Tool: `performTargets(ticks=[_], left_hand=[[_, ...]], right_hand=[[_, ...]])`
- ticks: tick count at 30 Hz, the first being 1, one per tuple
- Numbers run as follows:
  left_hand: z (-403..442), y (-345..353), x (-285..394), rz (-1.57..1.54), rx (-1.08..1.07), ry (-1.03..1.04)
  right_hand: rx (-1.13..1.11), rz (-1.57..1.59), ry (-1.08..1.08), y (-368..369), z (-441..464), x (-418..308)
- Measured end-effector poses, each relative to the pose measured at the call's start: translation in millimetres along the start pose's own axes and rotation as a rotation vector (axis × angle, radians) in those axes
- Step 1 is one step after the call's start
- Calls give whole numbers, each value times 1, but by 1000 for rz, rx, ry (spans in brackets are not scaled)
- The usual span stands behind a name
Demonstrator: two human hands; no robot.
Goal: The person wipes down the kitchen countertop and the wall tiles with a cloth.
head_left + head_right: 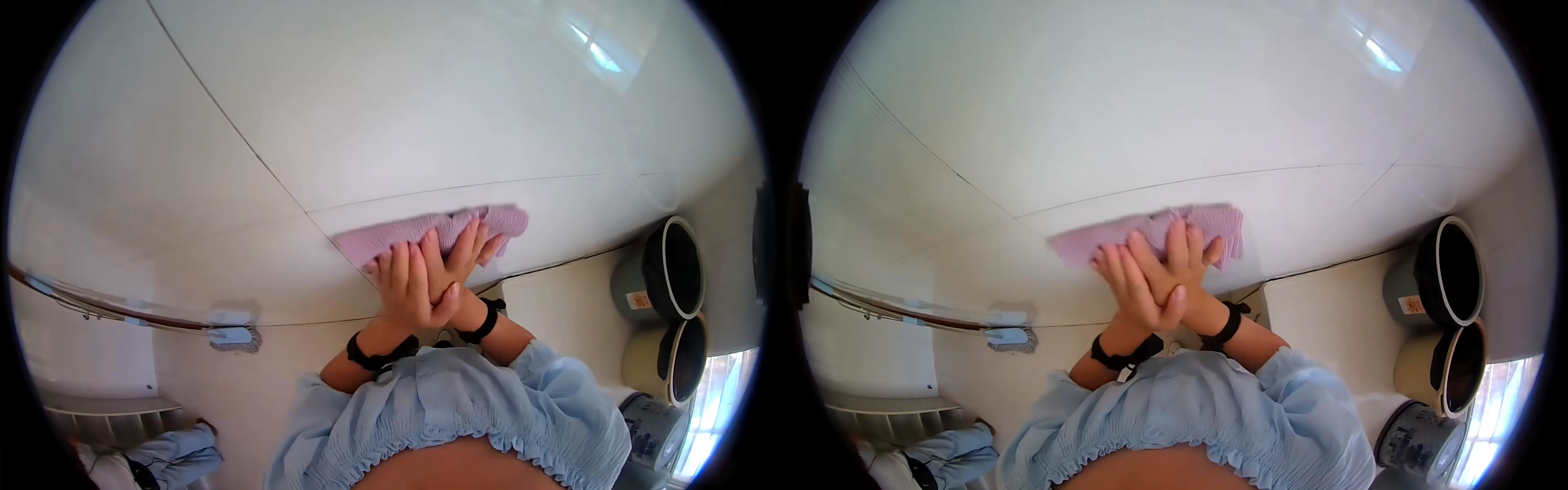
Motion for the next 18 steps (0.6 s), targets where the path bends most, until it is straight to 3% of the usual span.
performTargets(ticks=[1, 5, 8, 10, 14, 16, 18], left_hand=[[35, -10, -9, 85, 33, 14], [23, -27, -51, -375, 36, 1], [-27, -12, -36, -279, -29, 66], [-91, 4, -22, -371, -48, 86], [-141, 13, -20, -425, -99, -26], [-105, -5, -40, -431, -67, -100], [-49, -21, -64, -443, -109, -14]], right_hand=[[51, 21, 18, -7, 26, -12], [181, 77, 98, -19, 91, -53], [89, 35, 39, -3, 53, -42], [-8, -25, -45, 14, -9, -25], [-56, -25, -53, 25, -43, -28], [-81, -11, -25, 20, -15, -43], [-59, -15, -62, 17, 25, -61]])
Point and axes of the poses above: each hand's wrist, its own z-axis towards the middle knuckle, its own y-axis out of the palm, x = y × z, the point moved 8 cm from there along z, towards the middle knuckle, and after that the axes turned 13 degrees about y, right-handed, at the moved point
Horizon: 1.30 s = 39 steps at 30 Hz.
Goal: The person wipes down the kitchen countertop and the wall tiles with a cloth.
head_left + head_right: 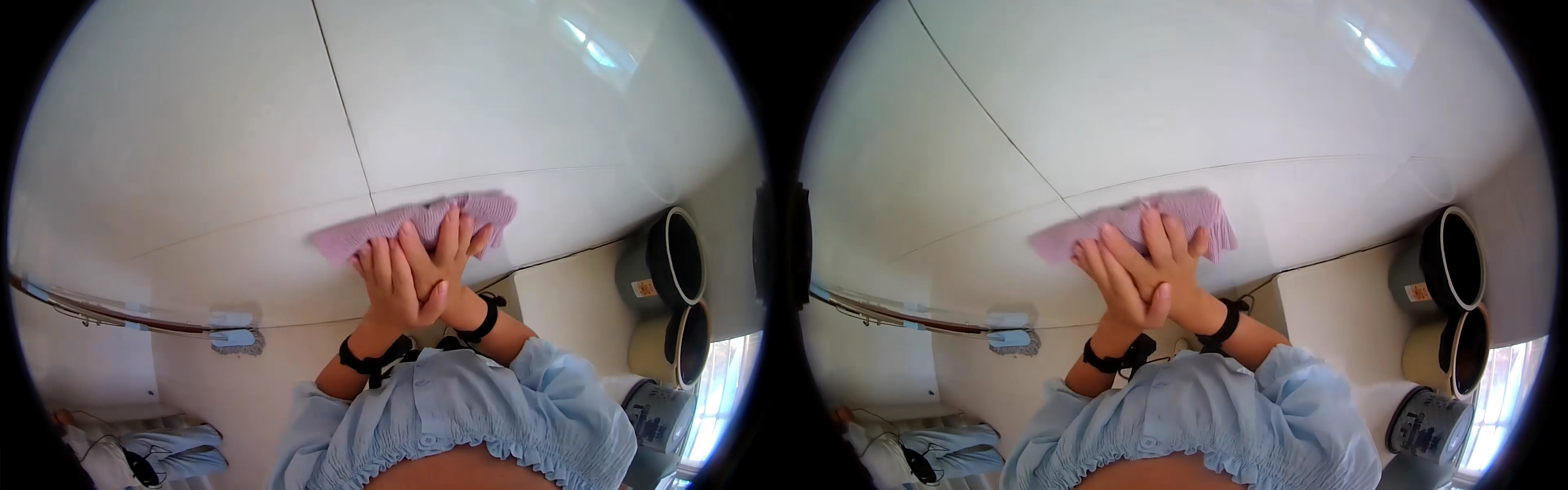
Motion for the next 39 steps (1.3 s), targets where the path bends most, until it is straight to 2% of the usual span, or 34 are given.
performTargets(ticks=[1, 4, 6, 8, 11, 13, 14, 16, 17, 20, 22, 23, 25, 26, 28, 29, 32, 37, 39], left_hand=[[17, -12, -6, -1, 24, -11], [32, -24, -16, 24, 70, -19], [5, -12, -14, 74, 70, 5], [-48, 11, -5, 43, 74, -65], [-127, 55, 10, -23, -42, -39], [-161, 78, 21, -95, -176, -3], [-162, 77, 18, -78, -141, -38], [-127, 55, 13, -59, -79, -115], [-110, 47, 9, -36, -30, -91], [-30, 3, -5, -12, 86, -114], [17, -22, -10, -108, 61, -171], [25, -22, -14, -111, 84, -165], [30, -17, -21, -71, 156, -125], [35, -13, -16, -28, 165, -92], [58, -8, 6, 63, 144, -28], [65, 0, 16, 65, 124, -20], [69, 30, 37, -10, 83, -39], [114, 77, 89, 15, 56, 41], [134, 91, 110, 3, 57, 37]], right_hand=[[41, -15, -52, 1, 16, -7], [194, 193, 206, -14, 51, -39], [85, 63, 42, 0, 17, -23], [5, 15, -57, 8, -20, -12], [-109, -3, 20, 42, -130, 26], [-184, -13, 17, 45, -148, 32], [-215, -17, 12, 47, -150, 34], [-221, -36, -58, 38, -121, 24], [-227, -45, -92, 32, -98, 16], [31, 46, 16, 3, -12, -14], [148, 71, -22, -12, 31, -24], [179, 30, -124, -16, 45, -28], [100, 39, -140, -26, 61, -27], [-7, 92, -57, -31, 64, -25], [-2, 69, -44, -34, 65, -12], [110, -6, -115, -33, 64, 3], [67, -46, -59, -53, 63, 44], [149, -30, 118, -82, 73, 124], [131, -115, 134, -92, 74, 156]])
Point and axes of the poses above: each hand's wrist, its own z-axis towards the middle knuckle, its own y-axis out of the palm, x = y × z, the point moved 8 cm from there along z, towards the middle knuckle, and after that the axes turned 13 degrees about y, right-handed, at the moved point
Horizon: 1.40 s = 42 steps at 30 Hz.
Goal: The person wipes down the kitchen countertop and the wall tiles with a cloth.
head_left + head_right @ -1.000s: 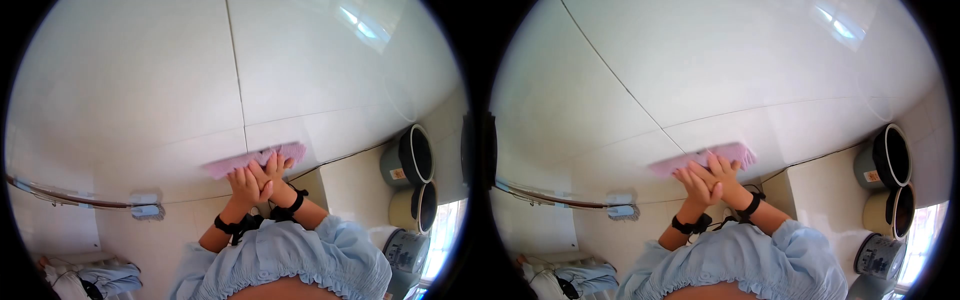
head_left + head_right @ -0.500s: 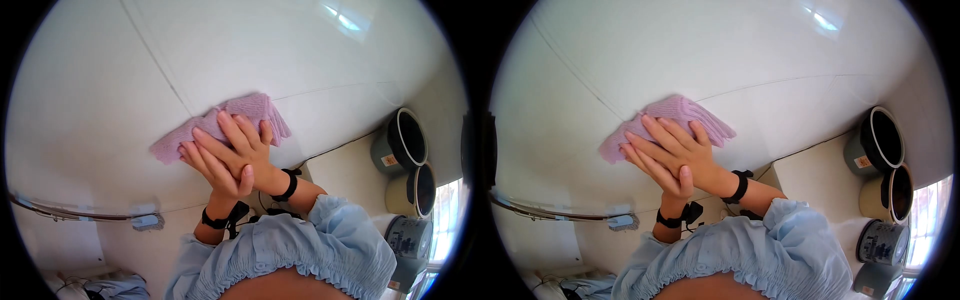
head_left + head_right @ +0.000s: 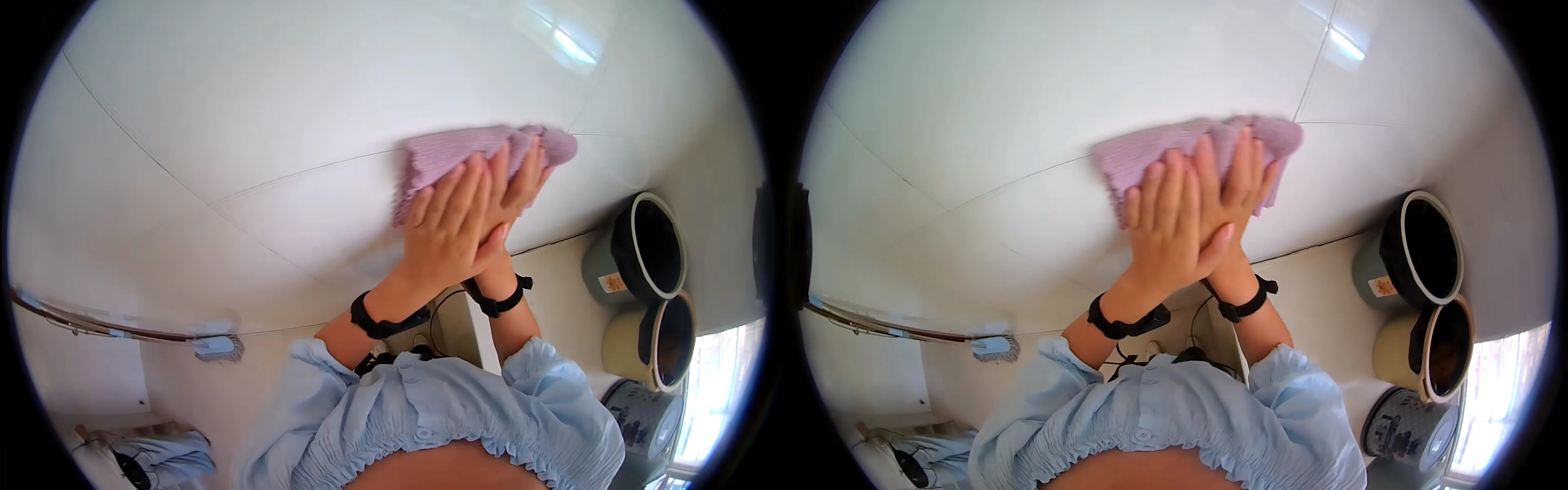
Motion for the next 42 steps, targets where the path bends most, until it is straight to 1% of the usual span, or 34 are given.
performTargets(ticks=[1, 2, 6, 8, 11, 14, 16, 18, 19, 21, 22, 26, 28, 31, 33, 35, 38, 39, 41, 42], left_hand=[[8, 9, 9, -3, 2, 12], [14, 17, 17, -4, 3, 28], [20, 36, 37, 20, -4, 86], [18, 38, 37, 40, -34, 113], [10, 29, 27, 1, -12, 112], [0, 19, 18, 44, -3, 125], [-10, 5, 4, 67, 1, 89], [-27, -10, -13, 114, -22, 74], [-36, -21, -25, 126, 2, 66], [-49, -39, -43, 150, 47, 61], [-55, -52, -56, 178, 0, 46], [-84, -99, -98, 139, 170, -26], [-114, -105, -111, 144, 240, -40], [-191, -84, -112, 128, 139, -64], [-257, -57, -97, 157, -50, -20], [-312, -30, -85, 35, -158, 2], [-346, -6, -73, -33, -258, 33], [-329, -7, -77, -3, -211, 51], [-267, -30, -79, 44, -145, 69], [-230, -47, -83, 48, -60, 38]], right_hand=[[1, -40, 7, -1, 4, 15], [43, -22, 57, -4, 5, 30], [27, -2, 99, -8, 4, 61], [7, 16, 120, -10, 1, 61], [-9, 20, 141, -7, 0, 47], [-20, 13, 134, -3, -4, 26], [-29, 23, 124, 5, -11, 8], [-4, 25, 40, 13, -18, -20], [8, 27, 2, 19, -23, -36], [81, 94, -5, 25, -29, -63], [104, 136, 0, 28, -30, -86], [150, 165, -30, 37, -43, -147], [155, 143, -188, 51, -72, -159], [21, 102, -224, 82, -160, -148], [-199, 92, -262, 90, -213, -128], [-212, 145, -153, 101, -271, -100], [-432, 109, -189, 110, -303, -81], [-334, 110, -162, 107, -283, -81], [-165, 110, -90, 84, -220, -99], [-102, 100, -57, 74, -186, -109]])
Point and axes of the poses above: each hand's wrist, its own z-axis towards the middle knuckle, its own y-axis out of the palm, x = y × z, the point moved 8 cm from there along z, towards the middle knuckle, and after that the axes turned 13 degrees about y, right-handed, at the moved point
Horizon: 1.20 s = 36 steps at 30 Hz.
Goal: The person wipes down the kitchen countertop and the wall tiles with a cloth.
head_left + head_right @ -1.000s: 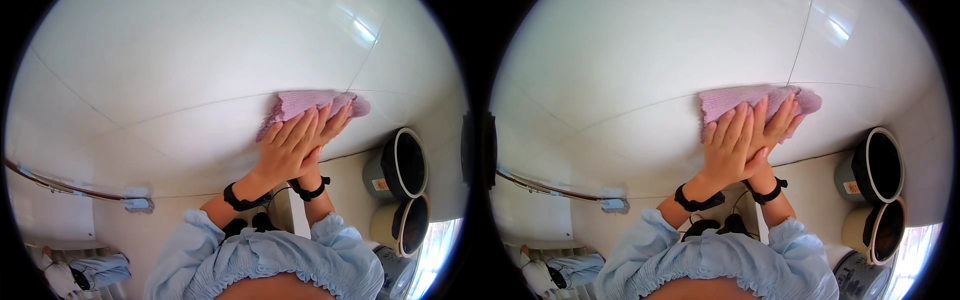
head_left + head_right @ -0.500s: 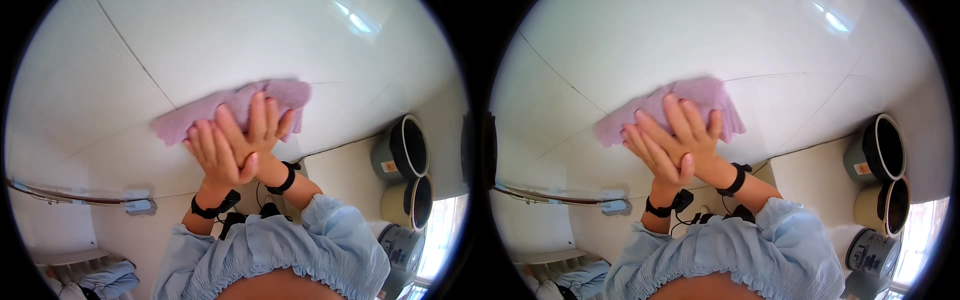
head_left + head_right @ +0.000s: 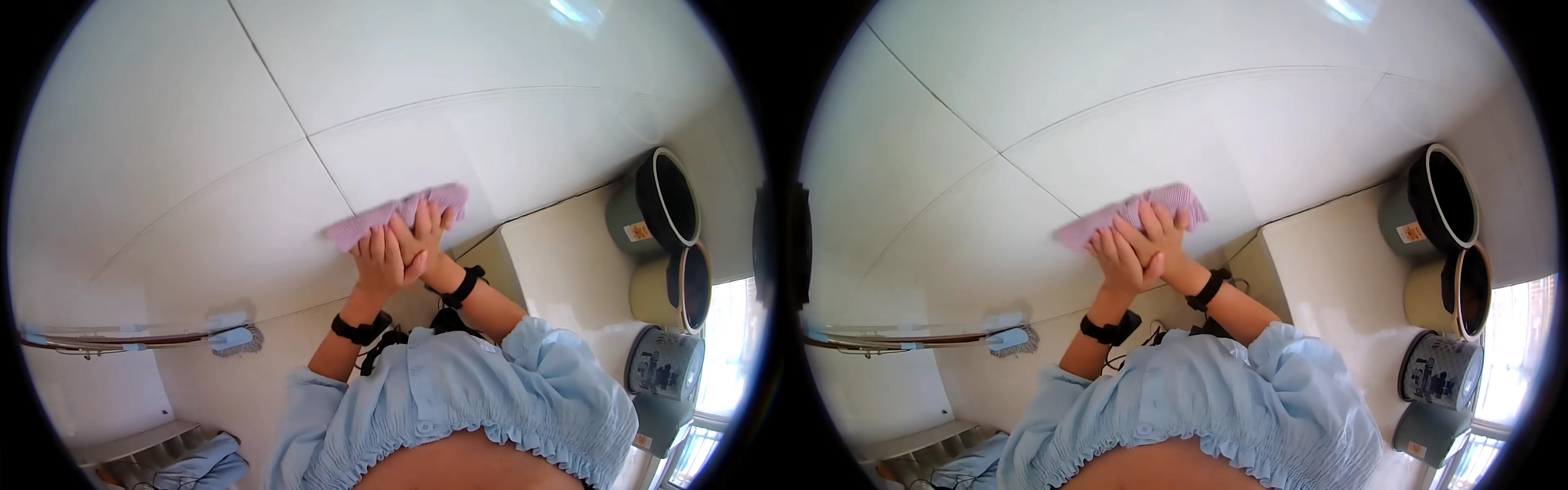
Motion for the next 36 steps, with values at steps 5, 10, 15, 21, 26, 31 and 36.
performTargets(ticks=[5, 10, 15, 21, 26, 31, 36], left_hand=[[101, -36, -9, 88, 190, -17], [12, 28, 26, 54, 87, 1], [-37, 74, 60, -91, -115, 42], [134, 34, 60, -53, -44, 64], [149, 52, 79, 15, 91, 27], [63, 124, 125, -92, -103, 154], [77, 114, 120, -159, -159, 141]], right_hand=[[238, 79, 47, -36, 93, -14], [80, -7, -41, -5, -13, 45], [-54, -82, 9, 6, -81, 96], [159, -41, 185, -57, 76, 93], [169, -68, 88, -67, 87, 120], [31, -63, 197, -37, -32, 194], [-32, -14, 332, -37, -25, 185]])
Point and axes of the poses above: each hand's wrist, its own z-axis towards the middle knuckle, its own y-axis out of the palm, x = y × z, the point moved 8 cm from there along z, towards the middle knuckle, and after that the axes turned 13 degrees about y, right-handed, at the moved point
